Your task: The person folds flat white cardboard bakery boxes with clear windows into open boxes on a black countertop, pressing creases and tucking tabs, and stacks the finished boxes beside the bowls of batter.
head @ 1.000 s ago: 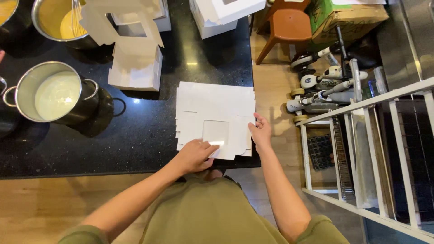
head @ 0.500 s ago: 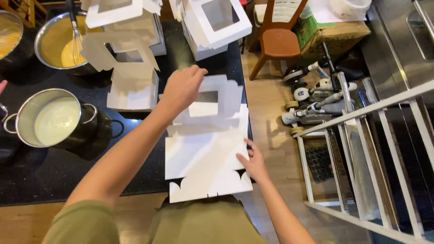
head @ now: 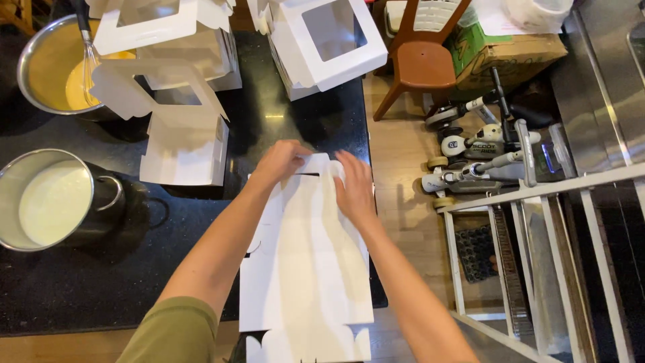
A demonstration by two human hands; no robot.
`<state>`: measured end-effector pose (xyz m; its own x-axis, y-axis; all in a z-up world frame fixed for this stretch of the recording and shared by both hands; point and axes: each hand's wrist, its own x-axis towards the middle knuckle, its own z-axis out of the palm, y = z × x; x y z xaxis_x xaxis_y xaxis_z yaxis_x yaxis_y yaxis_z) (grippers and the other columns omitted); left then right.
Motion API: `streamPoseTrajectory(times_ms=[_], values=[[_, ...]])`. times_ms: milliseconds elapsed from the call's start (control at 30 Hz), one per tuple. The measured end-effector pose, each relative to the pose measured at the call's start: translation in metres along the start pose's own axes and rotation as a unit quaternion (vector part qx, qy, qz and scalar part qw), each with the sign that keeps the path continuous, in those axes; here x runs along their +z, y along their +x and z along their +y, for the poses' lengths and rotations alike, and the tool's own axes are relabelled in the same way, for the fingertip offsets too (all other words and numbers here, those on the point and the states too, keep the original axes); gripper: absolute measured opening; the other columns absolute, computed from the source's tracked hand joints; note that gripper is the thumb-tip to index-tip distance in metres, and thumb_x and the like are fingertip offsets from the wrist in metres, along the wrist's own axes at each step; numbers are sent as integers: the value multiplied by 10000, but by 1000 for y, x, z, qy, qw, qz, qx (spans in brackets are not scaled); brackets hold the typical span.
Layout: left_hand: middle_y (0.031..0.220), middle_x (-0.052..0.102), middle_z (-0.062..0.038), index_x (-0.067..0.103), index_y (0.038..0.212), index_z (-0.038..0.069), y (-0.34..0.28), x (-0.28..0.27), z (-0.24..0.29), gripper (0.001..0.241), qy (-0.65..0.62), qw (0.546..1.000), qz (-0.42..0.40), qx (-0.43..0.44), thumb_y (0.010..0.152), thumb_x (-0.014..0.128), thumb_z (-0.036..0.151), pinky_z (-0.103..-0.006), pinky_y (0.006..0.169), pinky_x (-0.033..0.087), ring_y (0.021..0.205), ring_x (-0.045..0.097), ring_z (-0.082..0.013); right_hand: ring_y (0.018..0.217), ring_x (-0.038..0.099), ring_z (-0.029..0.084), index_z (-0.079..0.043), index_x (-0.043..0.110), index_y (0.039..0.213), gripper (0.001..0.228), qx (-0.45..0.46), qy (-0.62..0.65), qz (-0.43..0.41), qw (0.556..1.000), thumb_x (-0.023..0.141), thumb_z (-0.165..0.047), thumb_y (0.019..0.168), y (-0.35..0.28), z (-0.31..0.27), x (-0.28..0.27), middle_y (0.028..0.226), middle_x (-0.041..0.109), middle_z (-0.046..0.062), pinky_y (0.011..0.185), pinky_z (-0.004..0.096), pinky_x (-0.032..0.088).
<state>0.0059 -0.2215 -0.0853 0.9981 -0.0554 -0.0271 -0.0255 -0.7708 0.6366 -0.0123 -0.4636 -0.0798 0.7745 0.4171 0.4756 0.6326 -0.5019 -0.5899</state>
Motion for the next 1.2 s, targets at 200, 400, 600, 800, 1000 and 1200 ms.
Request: streamPoseTrajectory(times_ms=[200, 400, 600, 800, 1000, 1200], values=[[999, 730, -145, 787, 1039, 104, 3, 17, -12, 302, -45, 997, 34, 57, 743, 776, 44, -415, 849, 559, 968, 695, -344, 1141, 565, 293, -100, 693, 1209, 362, 17, -25, -180, 983, 739, -112, 850, 47, 30, 46, 1130, 662, 82, 1011, 464, 364], [952, 710, -124, 768, 1008, 86, -22, -21, 0, 196, 33, 999, 4, 3, 813, 745, 90, -448, 809, 526, 972, 656, -335, 1017, 575, 276, -121, 748, 1038, 216, 9, 19, -138, 990, 757, -110, 822, 46, 32, 41, 931, 635, 46, 923, 439, 372], [917, 676, -110, 755, 981, 87, -51, -1, -16, 268, 87, 988, 75, 107, 820, 578, -33, -440, 826, 533, 948, 651, -332, 1008, 595, 240, -145, 750, 1055, 276, -98, -28, -87, 991, 723, -25, 807, 26, 36, 48, 986, 649, 13, 891, 419, 387], [875, 649, -96, 708, 976, 53, -66, 3, -4, 172, 127, 978, 101, 133, 858, 594, 3, -440, 803, 520, 909, 651, -308, 1043, 589, 225, -70, 733, 1101, 291, -127, -38, -157, 979, 692, 0, 821, 21, 32, 43, 1006, 646, 9, 947, 418, 421], [871, 624, -146, 710, 930, 37, -56, -23, 22, 134, 61, 994, 63, 63, 844, 712, 140, -459, 756, 494, 829, 630, -349, 1249, 528, 310, -24, 599, 1294, 526, -107, -151, -134, 973, 648, -104, 777, 9, -21, 11, 1399, 579, 143, 1017, 531, 368], [919, 638, -161, 586, 939, 28, -29, -12, -6, 64, 180, 956, 202, 113, 881, 570, 51, -462, 782, 463, 912, 628, -372, 1388, 395, 386, 7, 452, 1451, 661, -77, -101, -283, 951, 652, -257, 880, -97, -82, -11, 1555, 402, 204, 1087, 567, 303]])
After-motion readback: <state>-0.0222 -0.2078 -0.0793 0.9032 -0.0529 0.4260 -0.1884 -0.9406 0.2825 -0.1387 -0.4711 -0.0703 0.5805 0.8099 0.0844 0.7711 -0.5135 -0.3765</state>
